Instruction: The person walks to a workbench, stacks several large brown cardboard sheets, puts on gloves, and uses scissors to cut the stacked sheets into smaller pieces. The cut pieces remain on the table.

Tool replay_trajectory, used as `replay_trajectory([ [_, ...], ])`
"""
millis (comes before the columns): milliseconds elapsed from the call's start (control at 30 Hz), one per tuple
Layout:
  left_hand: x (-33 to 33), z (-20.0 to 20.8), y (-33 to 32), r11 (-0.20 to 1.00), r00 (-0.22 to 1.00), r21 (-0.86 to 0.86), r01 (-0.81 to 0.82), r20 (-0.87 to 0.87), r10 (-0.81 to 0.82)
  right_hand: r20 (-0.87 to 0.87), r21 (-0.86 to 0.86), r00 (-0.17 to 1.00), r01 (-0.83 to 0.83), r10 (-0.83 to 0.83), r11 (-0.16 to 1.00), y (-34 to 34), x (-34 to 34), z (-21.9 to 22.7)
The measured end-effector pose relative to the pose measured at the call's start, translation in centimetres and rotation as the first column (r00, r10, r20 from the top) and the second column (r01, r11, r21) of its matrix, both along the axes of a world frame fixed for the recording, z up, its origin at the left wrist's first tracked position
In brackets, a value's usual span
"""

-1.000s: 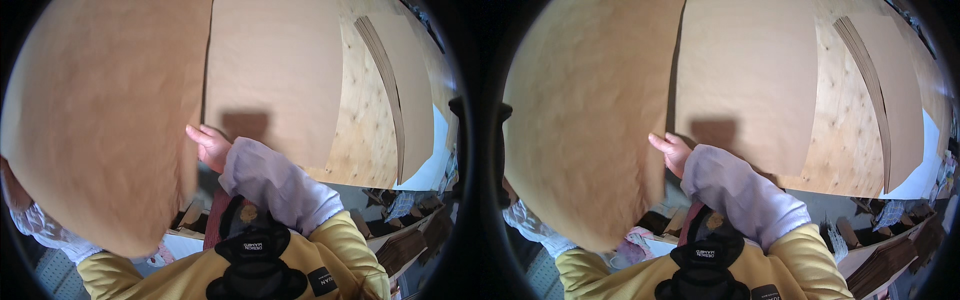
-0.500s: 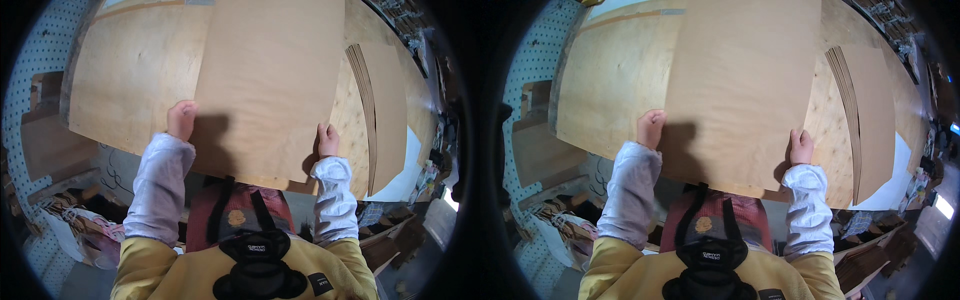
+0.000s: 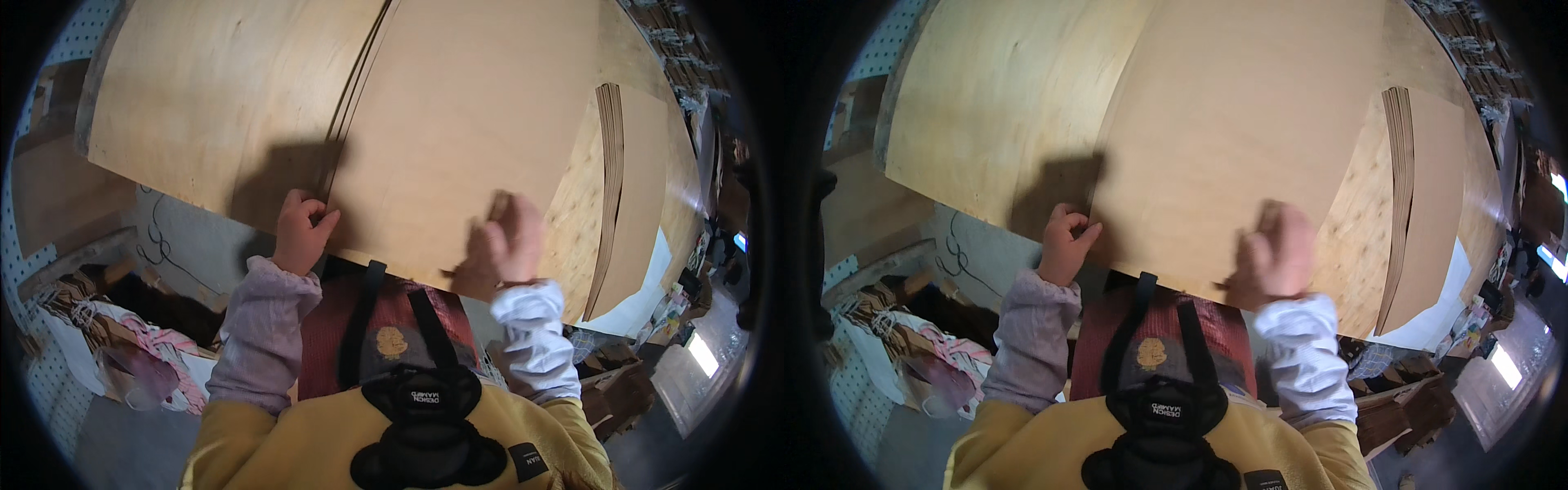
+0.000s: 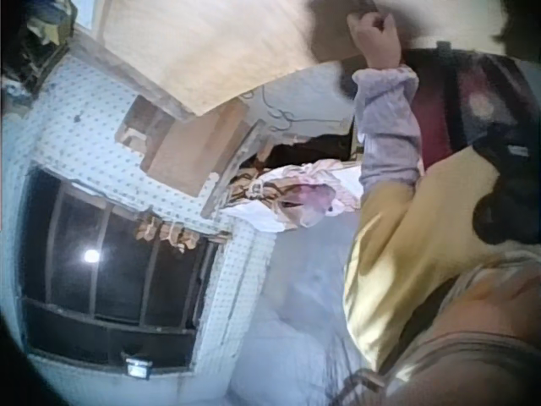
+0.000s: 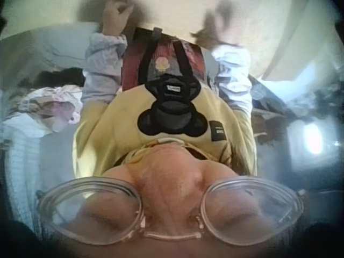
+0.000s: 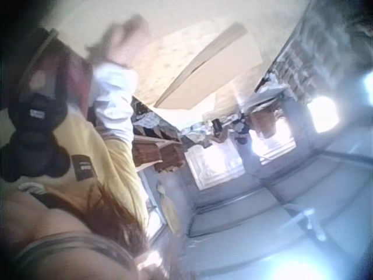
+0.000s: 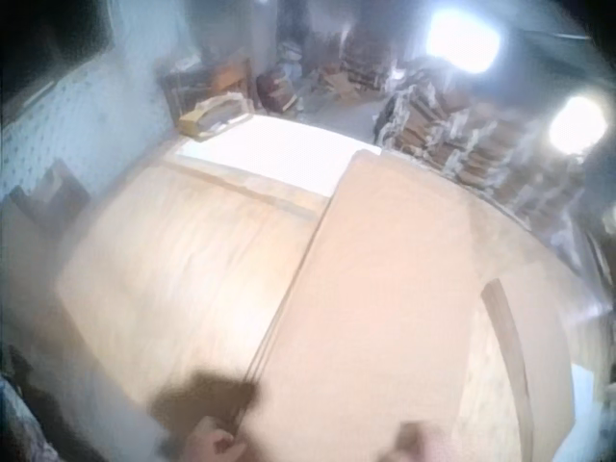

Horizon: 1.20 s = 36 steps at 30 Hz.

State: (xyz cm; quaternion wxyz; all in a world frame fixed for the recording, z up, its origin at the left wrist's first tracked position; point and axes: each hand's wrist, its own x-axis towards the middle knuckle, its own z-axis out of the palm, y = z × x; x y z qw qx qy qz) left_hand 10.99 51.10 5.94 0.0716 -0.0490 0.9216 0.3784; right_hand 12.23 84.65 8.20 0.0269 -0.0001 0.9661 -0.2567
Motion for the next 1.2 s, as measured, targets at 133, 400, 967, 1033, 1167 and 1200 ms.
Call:
replay_trajectory([
  [133,1.1,4.0,2.9,0.996,0.966,-0.093,0.017,-0.254,-0.04,0.124,-0.234,0.93,-0.312,0.347,0.921,-10.5,1.9,0.9],
  [400,2.8,2.4,3.1,0.988,0.976,0.133,-0.078,-0.194,0.104,0.304,-0.65,0.825,0.545,-0.477,0.529,-8.1,-0.4,1.2],
  [967,3.2,2.6,2.9,0.734,0.883,0.495,-0.465,0.319,0.345,0.034,-0.307,0.96,-0.255,0.278,0.917,-11.0,1.1,0.9],
  [1033,3.2,3.5,5.3,0.669,0.923,0.64,-0.378,0.206,0.324,0.068,-0.104,0.934,-0.344,0.352,0.933,-13.7,1.4,-0.3],
  [1167,3.2,3.0,5.2,0.657,0.93,0.665,-0.355,0.181,0.32,-0.102,-0.145,0.943,-0.329,0.316,0.933,-14.2,0.3,-1.3],
  [1200,3.3,2.3,3.7,0.769,0.945,0.561,-0.306,0.078,0.318,-0.181,-0.231,0.95,-0.293,0.255,0.928,-13.3,-0.1,-0.8],
])
